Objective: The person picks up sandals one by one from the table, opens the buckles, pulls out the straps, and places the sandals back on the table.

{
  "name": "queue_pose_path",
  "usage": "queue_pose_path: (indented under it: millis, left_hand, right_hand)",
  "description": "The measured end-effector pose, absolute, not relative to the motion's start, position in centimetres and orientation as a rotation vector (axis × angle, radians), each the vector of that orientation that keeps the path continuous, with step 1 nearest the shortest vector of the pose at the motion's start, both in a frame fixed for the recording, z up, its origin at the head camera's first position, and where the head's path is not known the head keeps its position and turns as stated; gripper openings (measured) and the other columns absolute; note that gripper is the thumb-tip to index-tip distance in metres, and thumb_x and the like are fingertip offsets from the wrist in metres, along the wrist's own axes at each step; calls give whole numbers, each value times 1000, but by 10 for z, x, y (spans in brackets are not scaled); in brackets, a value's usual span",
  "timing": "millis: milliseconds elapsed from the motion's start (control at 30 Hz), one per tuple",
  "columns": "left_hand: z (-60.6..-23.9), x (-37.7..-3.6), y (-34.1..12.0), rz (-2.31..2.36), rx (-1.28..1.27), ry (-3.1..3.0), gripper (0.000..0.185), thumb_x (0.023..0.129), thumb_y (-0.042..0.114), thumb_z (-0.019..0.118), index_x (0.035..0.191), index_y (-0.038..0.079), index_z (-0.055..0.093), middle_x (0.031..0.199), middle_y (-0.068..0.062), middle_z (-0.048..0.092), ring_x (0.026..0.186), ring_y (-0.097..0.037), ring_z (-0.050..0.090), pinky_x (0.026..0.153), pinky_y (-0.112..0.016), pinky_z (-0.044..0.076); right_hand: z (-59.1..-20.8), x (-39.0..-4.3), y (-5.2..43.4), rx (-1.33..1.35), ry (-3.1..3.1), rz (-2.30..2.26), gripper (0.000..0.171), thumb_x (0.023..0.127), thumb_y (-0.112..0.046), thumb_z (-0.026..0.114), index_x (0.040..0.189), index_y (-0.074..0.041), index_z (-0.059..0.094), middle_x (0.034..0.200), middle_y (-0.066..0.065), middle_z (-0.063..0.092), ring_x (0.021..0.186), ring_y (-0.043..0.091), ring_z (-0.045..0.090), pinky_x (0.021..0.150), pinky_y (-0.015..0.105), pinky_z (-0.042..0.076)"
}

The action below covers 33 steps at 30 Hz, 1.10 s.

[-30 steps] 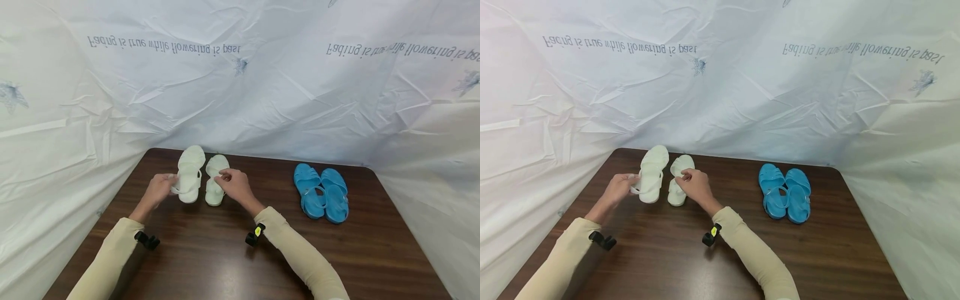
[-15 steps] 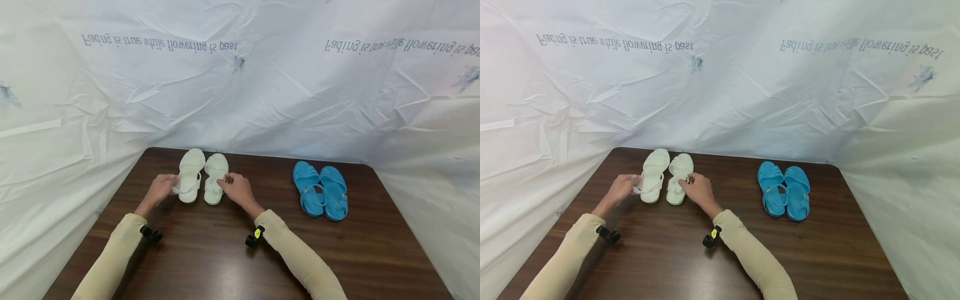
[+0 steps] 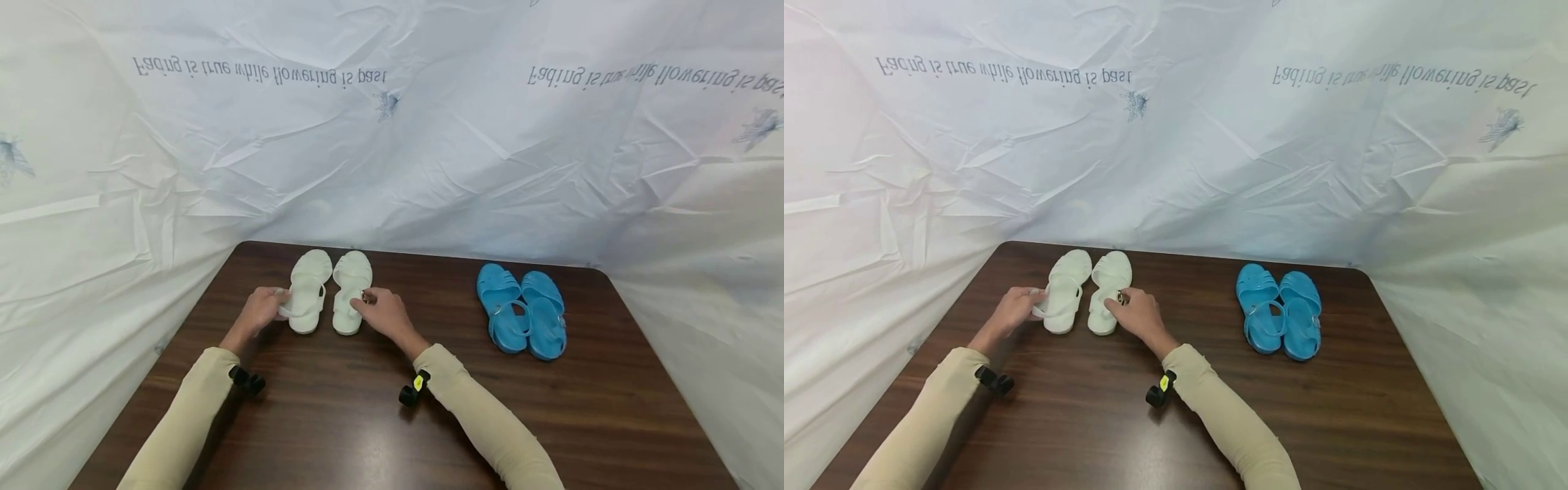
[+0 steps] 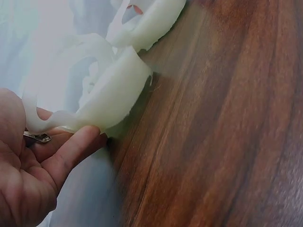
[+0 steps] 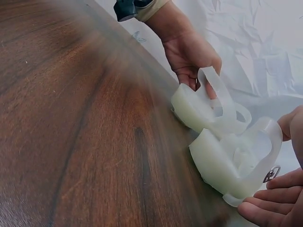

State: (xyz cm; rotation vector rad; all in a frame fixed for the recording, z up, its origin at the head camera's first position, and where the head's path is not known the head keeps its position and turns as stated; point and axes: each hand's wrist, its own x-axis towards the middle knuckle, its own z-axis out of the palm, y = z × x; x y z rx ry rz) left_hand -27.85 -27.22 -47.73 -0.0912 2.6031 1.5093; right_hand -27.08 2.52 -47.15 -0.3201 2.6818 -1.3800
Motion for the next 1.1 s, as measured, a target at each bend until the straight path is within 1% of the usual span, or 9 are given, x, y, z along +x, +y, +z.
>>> queue_pose_path:
  millis: [133,267,367,500,833,1000,1033,1100]
  left_hand:
    - [-478,-280,-273,1497,-74,2588,42,108,19,47,131,-14,59,124,-30,62,95,-22,67,78,-33,61]
    - [-476,-280,-272,1450,-47,2597,41,109,19,47,130,-14,60,121,-29,62,99,-26,66,80,-37,61]
    - [-475,-280,-271,1405,-55,2621,42,108,21,47,128,-14,61,117,-27,64,97,-26,66,80,-38,61]
    - [-473,-282,-270,1356,-77,2645,42,108,22,47,126,-13,62,115,-25,65,95,-25,67,80,-38,61]
    - [-473,-286,-267,1350,-150,2639,46,106,24,47,127,-14,62,122,-29,63,101,-30,66,87,-43,59]
    - [-473,-286,-266,1334,-210,2615,54,107,33,47,134,-12,60,136,-30,58,108,-31,63,87,-40,58]
    - [-472,-285,-265,1318,-221,2613,55,106,37,47,131,-10,62,136,-29,58,107,-31,63,86,-39,57]
    - [-470,-284,-263,1280,-232,2613,59,105,44,48,131,-7,63,136,-26,58,108,-31,61,87,-39,54]
  right_hand:
    - [-471,-271,25,-321,2678,-1369,59,97,-52,61,139,-11,64,132,9,67,121,26,63,98,47,52]
    - [-471,-271,24,-324,2676,-1346,58,97,-52,61,140,-12,63,134,8,66,123,26,62,100,46,51]
    - [-471,-271,24,-328,2672,-1335,59,97,-51,61,141,-12,62,135,8,66,124,26,62,100,46,51]
    - [-470,-271,24,-324,2664,-1338,59,97,-50,61,142,-11,61,135,9,65,125,26,61,101,47,51]
    - [-469,-271,23,-317,2645,-1351,59,98,-49,62,142,-10,60,136,10,65,126,26,61,101,46,51]
    - [-468,-271,23,-319,2635,-1355,59,98,-48,62,142,-9,60,136,10,65,126,27,61,101,47,51]
    - [-468,-271,23,-319,2634,-1353,58,98,-47,62,142,-9,60,136,10,65,126,27,61,101,47,51]
    - [-468,-271,23,-321,2635,-1349,58,99,-48,62,142,-10,60,137,10,64,126,28,60,101,47,51]
